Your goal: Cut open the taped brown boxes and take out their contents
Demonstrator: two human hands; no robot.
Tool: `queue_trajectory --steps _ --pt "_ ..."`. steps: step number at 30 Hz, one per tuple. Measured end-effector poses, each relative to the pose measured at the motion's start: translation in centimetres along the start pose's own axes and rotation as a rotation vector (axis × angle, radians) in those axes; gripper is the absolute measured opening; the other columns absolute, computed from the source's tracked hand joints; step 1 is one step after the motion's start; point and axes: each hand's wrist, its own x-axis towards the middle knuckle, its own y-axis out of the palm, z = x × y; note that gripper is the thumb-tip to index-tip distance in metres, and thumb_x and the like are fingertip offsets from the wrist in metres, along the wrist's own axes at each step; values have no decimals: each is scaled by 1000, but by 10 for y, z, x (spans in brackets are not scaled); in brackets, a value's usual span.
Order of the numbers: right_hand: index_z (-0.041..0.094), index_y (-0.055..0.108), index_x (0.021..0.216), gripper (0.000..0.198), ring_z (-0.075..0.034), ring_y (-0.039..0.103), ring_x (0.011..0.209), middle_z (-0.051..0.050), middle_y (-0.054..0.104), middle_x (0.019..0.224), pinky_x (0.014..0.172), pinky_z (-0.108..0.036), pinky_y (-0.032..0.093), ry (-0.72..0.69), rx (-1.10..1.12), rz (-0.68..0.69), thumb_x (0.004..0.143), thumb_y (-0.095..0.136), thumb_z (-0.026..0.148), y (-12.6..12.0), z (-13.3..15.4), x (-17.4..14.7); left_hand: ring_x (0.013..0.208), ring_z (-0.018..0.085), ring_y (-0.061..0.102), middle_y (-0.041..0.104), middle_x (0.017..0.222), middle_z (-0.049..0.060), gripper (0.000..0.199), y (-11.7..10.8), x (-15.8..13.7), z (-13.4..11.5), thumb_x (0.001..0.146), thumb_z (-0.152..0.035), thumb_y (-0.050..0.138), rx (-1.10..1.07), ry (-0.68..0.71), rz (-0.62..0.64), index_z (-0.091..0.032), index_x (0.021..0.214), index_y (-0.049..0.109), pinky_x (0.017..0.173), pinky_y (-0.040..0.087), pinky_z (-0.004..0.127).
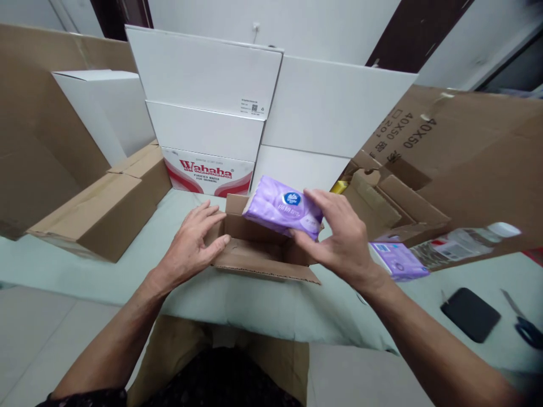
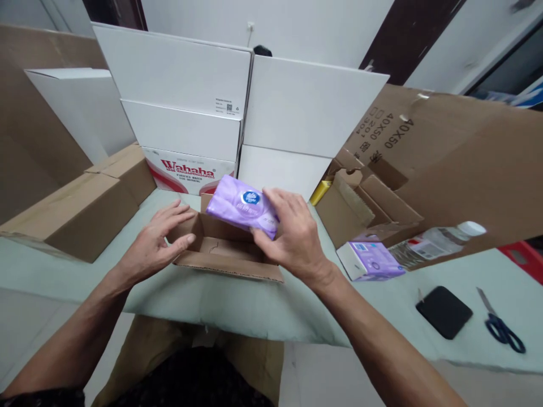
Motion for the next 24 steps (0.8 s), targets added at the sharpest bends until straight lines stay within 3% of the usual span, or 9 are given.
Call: queue_trajectory --steps 3,7,10,13,16,19,21,24 --pt "21 45 156 72 -35 65 116 -16 67 128 96 -54 56 -339 -117 -175 87 66 25 4 9 -6 143 37 51 63 146 16 56 -6 2 -18 90 -51 67 -386 -157 -75 -19 136 65 117 43 55" --pt "26 48 153 70 -29 64 117 -11 69 124 96 -46 60 -538 -207 -296 88 71 18 9 14 -10 127 38 65 69 137 16 75 -6 9 -36 85 -62 71 -1080 -312 82 -20 146 55 103 55 53" --pt "33 60 139 56 -25 62 122 -5 70 126 97 -39 59 -628 -253 -297 88 74 14 13 18 -14 117 37 70 76 120 12 60 1 16 -47 86 -60 72 -1359 -372 145 -22 131 65 95 61 50" --pt "31 64 132 49 -23 58 129 -3 69 129 101 -37 58 -652 -253 -255 89 72 10 14 23 -20 108 33 74 79 108 9 39 9 20 -54 86 -44 74 -1441 -442 39 -19 115 70 89 64 46" --pt "24 54 148 61 -29 54 135 -10 63 139 107 -46 55 -549 -114 -222 90 75 26 9 27 -26 104 31 76 80 107 9 35 13 22 -56 83 -33 75 -1455 -513 -35 -16 113 70 88 65 44" --pt "26 37 160 77 -37 48 142 -14 47 156 108 -57 52 -242 73 -238 93 69 43 3 28 -32 103 30 76 80 110 9 36 14 24 -57 83 -31 73 -1454 -524 -66 -16 116 69 88 65 44" --pt "31 32 162 73 -36 49 141 -13 41 162 101 -55 56 -6 213 -200 97 62 42 1 29 -33 104 29 76 80 111 9 34 14 28 -59 85 -30 72 -1457 -498 -73 -17 116 69 89 65 45" --pt "29 39 158 60 -31 59 130 -13 54 152 96 -49 58 218 400 -50 102 54 45 7 29 -31 107 28 75 79 113 10 32 19 36 -64 90 -33 69 -1454 -447 -39 -18 118 68 93 63 46"
